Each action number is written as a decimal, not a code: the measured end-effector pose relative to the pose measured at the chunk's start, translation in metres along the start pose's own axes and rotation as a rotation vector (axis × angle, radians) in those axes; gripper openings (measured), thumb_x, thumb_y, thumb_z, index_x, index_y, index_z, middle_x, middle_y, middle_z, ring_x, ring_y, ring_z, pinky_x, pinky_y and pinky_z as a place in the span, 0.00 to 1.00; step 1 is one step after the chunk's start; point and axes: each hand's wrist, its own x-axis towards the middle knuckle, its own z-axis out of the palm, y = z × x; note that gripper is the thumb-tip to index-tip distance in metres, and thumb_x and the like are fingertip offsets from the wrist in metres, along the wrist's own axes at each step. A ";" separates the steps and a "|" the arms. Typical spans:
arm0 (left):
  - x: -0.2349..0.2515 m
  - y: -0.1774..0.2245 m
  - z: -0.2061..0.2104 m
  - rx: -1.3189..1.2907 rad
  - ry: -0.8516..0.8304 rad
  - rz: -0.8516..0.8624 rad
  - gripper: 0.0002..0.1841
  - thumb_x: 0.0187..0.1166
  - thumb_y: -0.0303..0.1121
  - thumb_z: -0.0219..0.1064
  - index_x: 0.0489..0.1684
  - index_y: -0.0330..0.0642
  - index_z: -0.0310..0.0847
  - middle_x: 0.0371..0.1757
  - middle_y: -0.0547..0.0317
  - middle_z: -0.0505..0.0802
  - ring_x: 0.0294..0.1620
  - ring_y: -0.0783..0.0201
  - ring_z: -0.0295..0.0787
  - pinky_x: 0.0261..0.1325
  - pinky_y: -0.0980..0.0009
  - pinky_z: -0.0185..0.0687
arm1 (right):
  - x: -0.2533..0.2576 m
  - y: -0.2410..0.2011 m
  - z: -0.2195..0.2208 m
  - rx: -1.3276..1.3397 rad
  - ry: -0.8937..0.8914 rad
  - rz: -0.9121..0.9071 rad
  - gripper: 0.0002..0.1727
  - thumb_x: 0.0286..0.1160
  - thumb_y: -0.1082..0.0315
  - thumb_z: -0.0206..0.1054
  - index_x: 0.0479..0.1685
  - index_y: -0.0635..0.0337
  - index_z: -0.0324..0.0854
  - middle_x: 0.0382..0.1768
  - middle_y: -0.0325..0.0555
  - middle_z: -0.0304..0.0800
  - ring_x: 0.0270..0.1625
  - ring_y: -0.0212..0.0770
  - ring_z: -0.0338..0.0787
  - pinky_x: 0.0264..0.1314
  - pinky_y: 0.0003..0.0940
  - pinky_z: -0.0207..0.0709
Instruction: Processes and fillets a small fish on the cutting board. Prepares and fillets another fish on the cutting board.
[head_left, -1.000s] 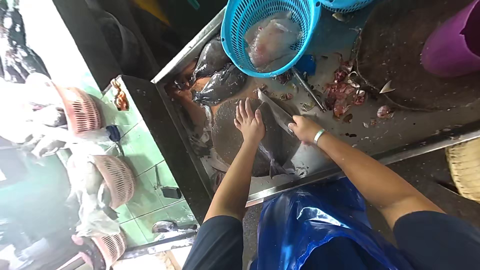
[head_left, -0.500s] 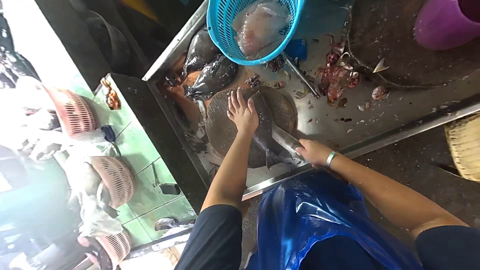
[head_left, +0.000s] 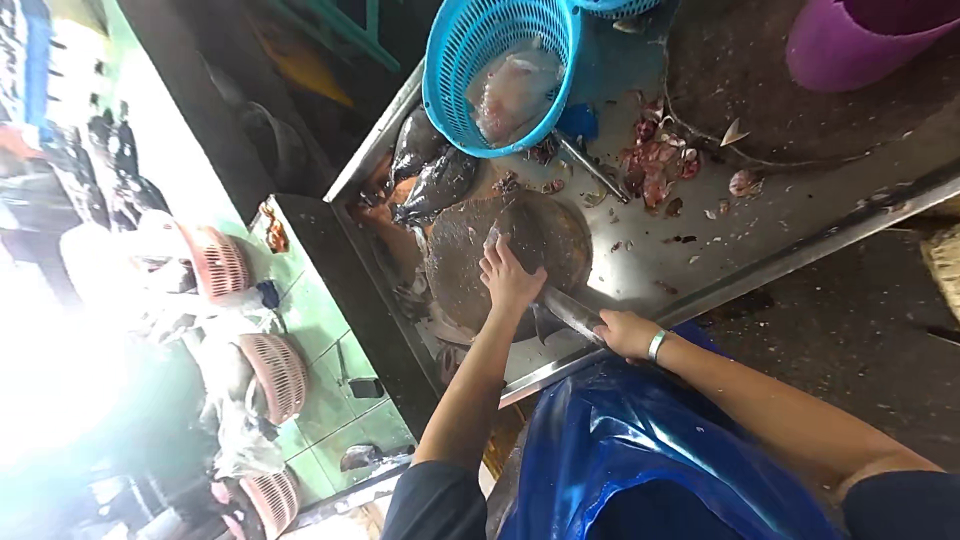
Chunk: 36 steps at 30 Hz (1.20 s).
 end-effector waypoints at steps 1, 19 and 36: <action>-0.004 0.005 -0.001 0.025 -0.028 -0.043 0.55 0.53 0.49 0.84 0.90 0.50 0.57 0.84 0.35 0.69 0.82 0.30 0.65 0.70 0.31 0.71 | -0.001 -0.001 -0.001 -0.009 -0.009 0.006 0.24 0.96 0.49 0.46 0.72 0.59 0.69 0.40 0.56 0.85 0.28 0.46 0.88 0.34 0.44 0.86; 0.031 0.018 -0.034 -0.102 0.055 -0.253 0.19 0.72 0.52 0.72 0.48 0.47 0.94 0.46 0.51 0.97 0.53 0.47 0.94 0.58 0.38 0.83 | 0.056 -0.032 -0.065 0.235 0.176 -0.145 0.27 0.95 0.48 0.47 0.80 0.57 0.68 0.37 0.62 0.87 0.25 0.52 0.89 0.30 0.50 0.86; 0.030 0.015 -0.025 -0.079 0.071 -0.205 0.18 0.73 0.48 0.69 0.50 0.46 0.93 0.45 0.53 0.97 0.51 0.51 0.95 0.58 0.41 0.84 | 0.082 -0.059 -0.126 0.121 0.054 -0.079 0.20 0.94 0.52 0.51 0.66 0.58 0.74 0.29 0.50 0.79 0.22 0.40 0.81 0.24 0.35 0.78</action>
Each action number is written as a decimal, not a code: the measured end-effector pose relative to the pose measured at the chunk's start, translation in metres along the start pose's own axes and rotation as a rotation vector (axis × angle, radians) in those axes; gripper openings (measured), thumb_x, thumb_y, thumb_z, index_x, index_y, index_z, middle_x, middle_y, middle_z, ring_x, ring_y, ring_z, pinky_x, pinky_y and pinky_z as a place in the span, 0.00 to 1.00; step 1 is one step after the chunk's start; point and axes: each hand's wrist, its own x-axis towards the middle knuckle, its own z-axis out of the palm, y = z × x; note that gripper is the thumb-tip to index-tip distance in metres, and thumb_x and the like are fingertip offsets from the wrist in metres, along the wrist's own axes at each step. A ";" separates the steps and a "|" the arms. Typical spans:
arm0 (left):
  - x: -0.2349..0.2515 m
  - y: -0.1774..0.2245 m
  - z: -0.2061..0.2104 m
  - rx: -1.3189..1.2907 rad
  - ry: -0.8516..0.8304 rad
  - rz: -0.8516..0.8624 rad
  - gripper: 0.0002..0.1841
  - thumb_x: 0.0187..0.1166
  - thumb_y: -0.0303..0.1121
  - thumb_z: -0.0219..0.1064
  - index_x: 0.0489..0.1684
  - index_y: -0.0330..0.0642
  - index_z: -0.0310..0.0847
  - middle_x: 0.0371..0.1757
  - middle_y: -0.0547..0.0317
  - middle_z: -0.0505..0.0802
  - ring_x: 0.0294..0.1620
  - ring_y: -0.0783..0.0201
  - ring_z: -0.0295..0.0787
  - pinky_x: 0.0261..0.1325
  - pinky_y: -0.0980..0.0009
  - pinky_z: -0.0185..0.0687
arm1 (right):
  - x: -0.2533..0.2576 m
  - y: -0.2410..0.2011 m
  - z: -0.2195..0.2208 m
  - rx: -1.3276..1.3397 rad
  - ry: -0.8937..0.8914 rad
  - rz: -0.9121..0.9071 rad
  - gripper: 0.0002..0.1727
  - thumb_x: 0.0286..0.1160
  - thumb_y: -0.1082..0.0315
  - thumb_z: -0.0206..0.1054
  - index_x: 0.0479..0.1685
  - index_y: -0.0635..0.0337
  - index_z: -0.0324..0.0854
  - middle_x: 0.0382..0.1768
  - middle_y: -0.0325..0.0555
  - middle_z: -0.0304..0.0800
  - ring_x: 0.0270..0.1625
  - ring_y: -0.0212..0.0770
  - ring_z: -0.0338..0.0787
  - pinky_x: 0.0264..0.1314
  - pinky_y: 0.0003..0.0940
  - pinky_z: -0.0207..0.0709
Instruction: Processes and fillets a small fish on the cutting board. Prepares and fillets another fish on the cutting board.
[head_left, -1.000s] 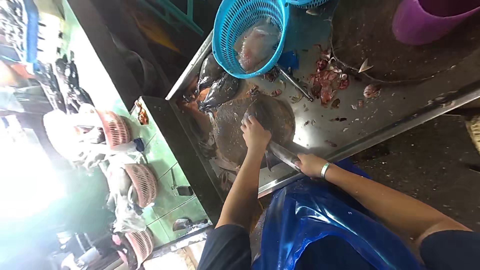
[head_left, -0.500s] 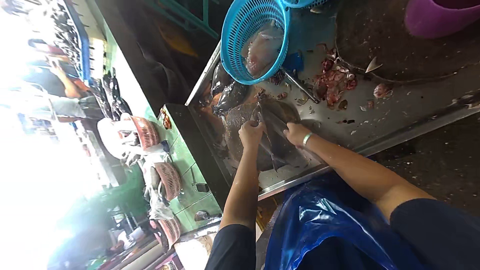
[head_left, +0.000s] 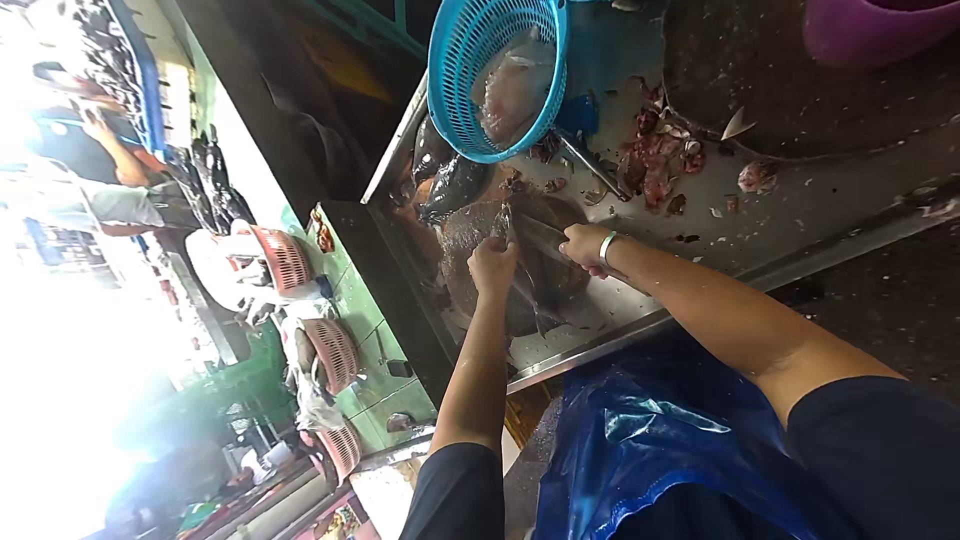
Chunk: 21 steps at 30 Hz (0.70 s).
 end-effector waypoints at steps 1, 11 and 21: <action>-0.001 0.001 0.000 0.000 0.002 -0.003 0.18 0.74 0.48 0.69 0.51 0.46 0.92 0.45 0.53 0.97 0.51 0.51 0.95 0.58 0.41 0.84 | -0.004 0.003 0.004 -0.013 0.000 -0.004 0.21 0.94 0.52 0.50 0.67 0.58 0.73 0.30 0.51 0.80 0.23 0.41 0.83 0.24 0.36 0.79; -0.011 0.007 0.001 0.040 0.002 0.049 0.26 0.79 0.42 0.64 0.76 0.41 0.74 0.60 0.44 0.93 0.57 0.44 0.93 0.59 0.41 0.86 | -0.079 0.073 0.076 -0.141 -0.079 -0.030 0.21 0.93 0.55 0.51 0.69 0.62 0.75 0.39 0.61 0.87 0.30 0.52 0.89 0.34 0.48 0.85; -0.011 -0.008 -0.001 -0.006 -0.049 0.156 0.28 0.65 0.37 0.81 0.67 0.46 0.84 0.73 0.38 0.83 0.66 0.43 0.87 0.65 0.45 0.85 | -0.072 0.064 0.039 0.037 0.068 -0.070 0.25 0.95 0.50 0.48 0.71 0.61 0.73 0.34 0.62 0.84 0.25 0.53 0.87 0.29 0.49 0.83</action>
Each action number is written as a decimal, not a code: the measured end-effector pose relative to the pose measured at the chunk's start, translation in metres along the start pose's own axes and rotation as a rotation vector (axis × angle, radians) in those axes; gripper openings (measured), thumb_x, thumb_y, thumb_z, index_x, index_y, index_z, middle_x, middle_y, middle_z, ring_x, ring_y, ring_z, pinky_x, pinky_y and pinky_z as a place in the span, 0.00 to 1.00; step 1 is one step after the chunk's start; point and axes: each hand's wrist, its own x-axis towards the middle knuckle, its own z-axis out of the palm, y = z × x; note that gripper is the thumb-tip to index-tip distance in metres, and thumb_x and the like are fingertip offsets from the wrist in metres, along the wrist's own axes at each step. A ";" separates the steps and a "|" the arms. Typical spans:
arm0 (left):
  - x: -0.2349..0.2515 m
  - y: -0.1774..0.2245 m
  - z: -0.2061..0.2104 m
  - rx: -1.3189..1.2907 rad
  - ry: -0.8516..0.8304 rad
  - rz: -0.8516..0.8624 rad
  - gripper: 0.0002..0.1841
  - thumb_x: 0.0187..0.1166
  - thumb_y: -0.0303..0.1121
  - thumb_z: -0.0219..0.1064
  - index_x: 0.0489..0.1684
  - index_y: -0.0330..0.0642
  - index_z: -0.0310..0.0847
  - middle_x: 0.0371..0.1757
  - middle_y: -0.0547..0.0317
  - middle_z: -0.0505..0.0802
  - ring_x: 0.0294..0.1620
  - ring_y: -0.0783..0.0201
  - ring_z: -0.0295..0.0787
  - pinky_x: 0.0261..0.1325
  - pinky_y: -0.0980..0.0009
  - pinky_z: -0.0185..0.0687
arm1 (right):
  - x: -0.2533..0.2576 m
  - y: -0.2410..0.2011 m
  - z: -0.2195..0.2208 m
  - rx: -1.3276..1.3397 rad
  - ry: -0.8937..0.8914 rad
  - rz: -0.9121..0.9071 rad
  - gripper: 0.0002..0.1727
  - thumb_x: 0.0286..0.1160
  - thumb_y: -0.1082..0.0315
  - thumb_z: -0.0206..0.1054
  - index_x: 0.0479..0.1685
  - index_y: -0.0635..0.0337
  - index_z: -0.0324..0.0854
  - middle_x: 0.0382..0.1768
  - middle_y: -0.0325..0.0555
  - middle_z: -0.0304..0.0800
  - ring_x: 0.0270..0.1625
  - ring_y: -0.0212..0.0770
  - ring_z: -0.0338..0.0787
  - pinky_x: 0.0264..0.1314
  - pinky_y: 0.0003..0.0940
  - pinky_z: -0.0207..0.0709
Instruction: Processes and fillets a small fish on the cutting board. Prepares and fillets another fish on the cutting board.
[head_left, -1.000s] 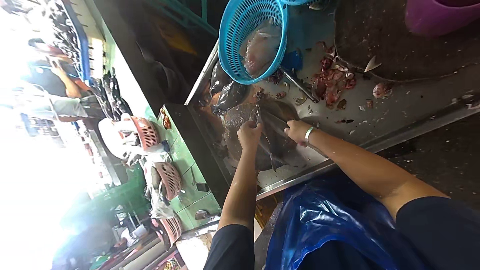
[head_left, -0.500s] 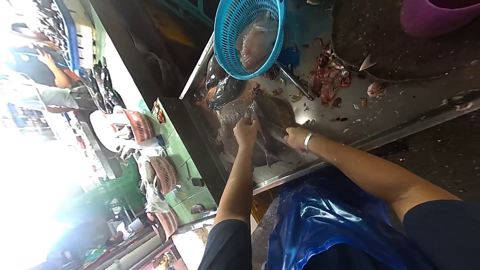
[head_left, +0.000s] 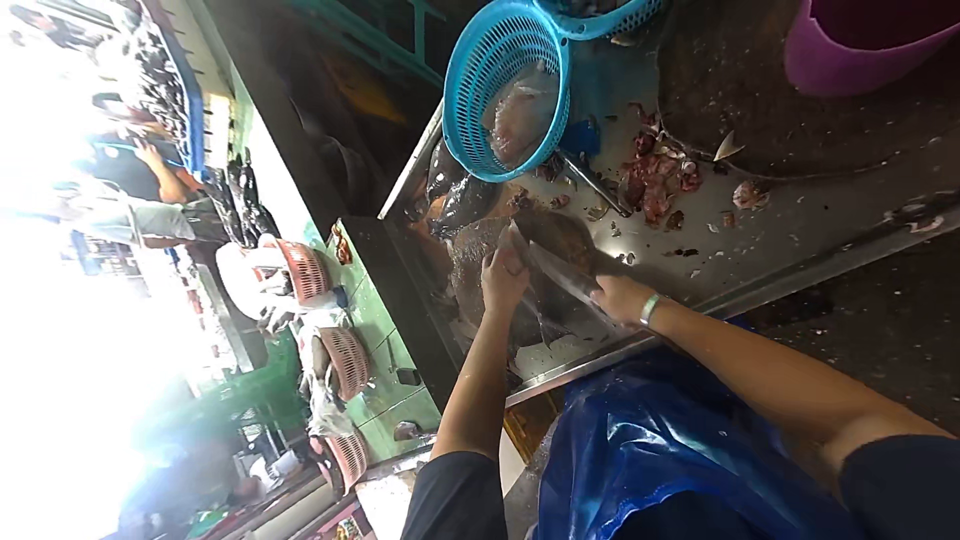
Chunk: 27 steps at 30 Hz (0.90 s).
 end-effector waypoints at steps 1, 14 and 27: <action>0.000 -0.003 0.000 -0.009 0.007 0.011 0.28 0.64 0.36 0.81 0.67 0.45 0.84 0.71 0.40 0.85 0.65 0.45 0.88 0.64 0.47 0.86 | 0.014 -0.014 -0.005 -0.026 -0.008 -0.021 0.25 0.96 0.50 0.47 0.73 0.61 0.73 0.38 0.63 0.87 0.29 0.54 0.90 0.32 0.51 0.85; 0.001 -0.025 0.001 -0.195 -0.016 0.022 0.28 0.64 0.31 0.78 0.68 0.46 0.83 0.67 0.49 0.90 0.61 0.54 0.91 0.63 0.49 0.88 | 0.041 0.012 0.033 -0.104 -0.065 0.062 0.22 0.89 0.50 0.55 0.63 0.60 0.77 0.32 0.60 0.85 0.25 0.53 0.87 0.25 0.49 0.81; -0.035 -0.033 0.018 -0.103 -0.103 0.068 0.31 0.60 0.33 0.81 0.70 0.54 0.82 0.73 0.43 0.83 0.68 0.47 0.85 0.64 0.45 0.85 | -0.030 0.030 0.010 -0.061 -0.230 0.108 0.25 0.95 0.47 0.48 0.70 0.59 0.72 0.26 0.52 0.79 0.18 0.43 0.81 0.24 0.40 0.81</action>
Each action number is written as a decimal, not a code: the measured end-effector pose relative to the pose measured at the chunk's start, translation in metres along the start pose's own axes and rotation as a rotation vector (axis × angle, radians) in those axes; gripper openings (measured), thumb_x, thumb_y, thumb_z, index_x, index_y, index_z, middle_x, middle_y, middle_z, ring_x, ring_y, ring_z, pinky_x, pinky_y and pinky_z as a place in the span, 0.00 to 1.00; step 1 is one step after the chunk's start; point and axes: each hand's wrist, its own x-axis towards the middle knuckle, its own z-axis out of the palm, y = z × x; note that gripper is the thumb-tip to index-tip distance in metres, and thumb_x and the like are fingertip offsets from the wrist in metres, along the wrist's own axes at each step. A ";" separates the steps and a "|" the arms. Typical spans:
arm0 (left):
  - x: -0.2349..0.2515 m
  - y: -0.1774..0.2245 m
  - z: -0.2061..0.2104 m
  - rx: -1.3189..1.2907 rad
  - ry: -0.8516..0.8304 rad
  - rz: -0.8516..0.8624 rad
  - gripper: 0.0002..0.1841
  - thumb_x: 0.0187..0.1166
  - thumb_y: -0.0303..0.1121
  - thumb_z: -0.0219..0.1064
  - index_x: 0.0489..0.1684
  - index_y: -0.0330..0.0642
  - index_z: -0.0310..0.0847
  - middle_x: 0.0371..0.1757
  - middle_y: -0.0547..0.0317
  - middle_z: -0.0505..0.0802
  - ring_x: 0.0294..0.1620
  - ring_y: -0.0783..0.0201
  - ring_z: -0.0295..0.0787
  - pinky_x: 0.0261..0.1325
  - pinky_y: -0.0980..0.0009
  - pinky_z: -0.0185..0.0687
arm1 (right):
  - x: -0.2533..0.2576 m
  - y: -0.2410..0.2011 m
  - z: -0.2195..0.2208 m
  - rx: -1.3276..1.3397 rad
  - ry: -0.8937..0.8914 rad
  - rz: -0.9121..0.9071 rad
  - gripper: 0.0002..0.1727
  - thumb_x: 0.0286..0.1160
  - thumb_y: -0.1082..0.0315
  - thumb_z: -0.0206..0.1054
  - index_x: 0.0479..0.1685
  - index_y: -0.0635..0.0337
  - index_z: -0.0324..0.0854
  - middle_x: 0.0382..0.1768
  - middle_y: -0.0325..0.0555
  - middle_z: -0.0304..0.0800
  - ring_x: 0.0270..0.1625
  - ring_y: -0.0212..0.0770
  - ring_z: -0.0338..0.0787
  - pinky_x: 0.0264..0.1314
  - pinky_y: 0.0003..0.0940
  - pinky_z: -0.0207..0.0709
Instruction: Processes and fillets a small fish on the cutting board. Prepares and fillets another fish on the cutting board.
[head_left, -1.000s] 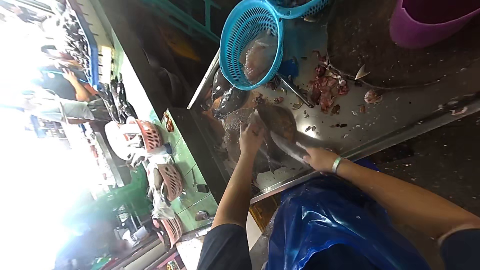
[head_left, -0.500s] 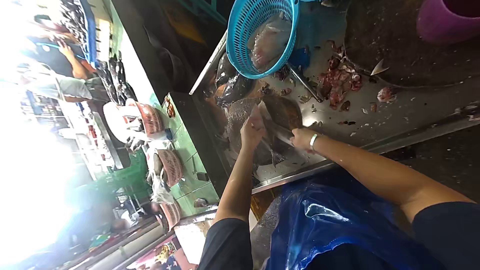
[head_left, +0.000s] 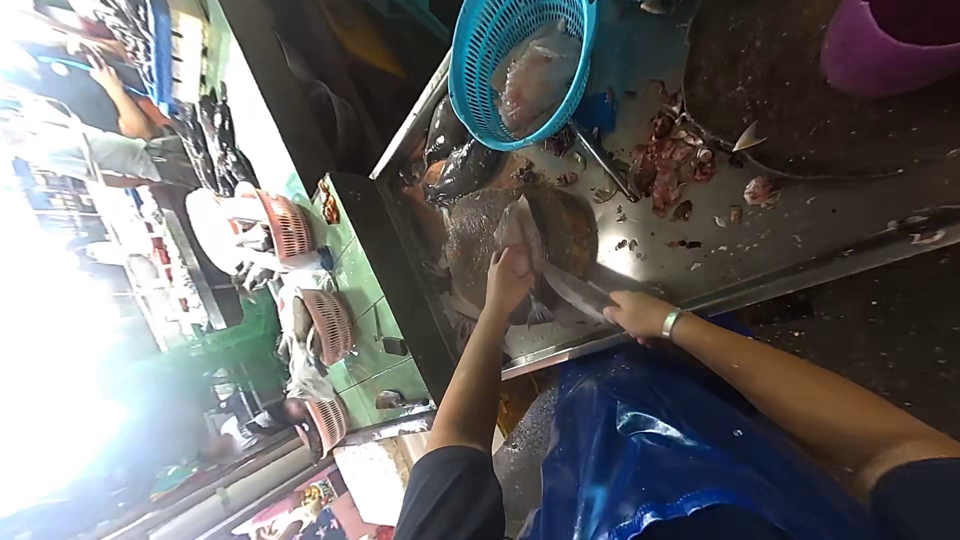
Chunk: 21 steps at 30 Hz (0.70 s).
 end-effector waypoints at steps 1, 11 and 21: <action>0.000 -0.005 0.000 -0.053 -0.006 0.015 0.32 0.60 0.31 0.80 0.70 0.53 0.82 0.73 0.44 0.84 0.70 0.47 0.84 0.66 0.45 0.84 | 0.014 -0.003 0.003 0.026 0.029 0.002 0.25 0.95 0.46 0.49 0.70 0.59 0.72 0.24 0.53 0.78 0.17 0.44 0.81 0.21 0.39 0.80; 0.000 -0.031 0.006 -0.286 -0.013 0.066 0.32 0.59 0.26 0.77 0.70 0.51 0.82 0.75 0.51 0.82 0.72 0.56 0.83 0.63 0.55 0.88 | 0.031 -0.011 0.029 -0.032 -0.034 0.038 0.23 0.95 0.47 0.49 0.66 0.58 0.72 0.25 0.53 0.78 0.17 0.44 0.80 0.21 0.39 0.79; -0.004 -0.027 0.007 -0.301 0.002 0.058 0.32 0.60 0.24 0.74 0.71 0.48 0.79 0.75 0.48 0.81 0.70 0.54 0.84 0.61 0.53 0.88 | -0.015 0.013 0.006 -0.088 -0.072 0.034 0.24 0.95 0.48 0.48 0.67 0.59 0.73 0.27 0.50 0.78 0.20 0.41 0.81 0.25 0.38 0.80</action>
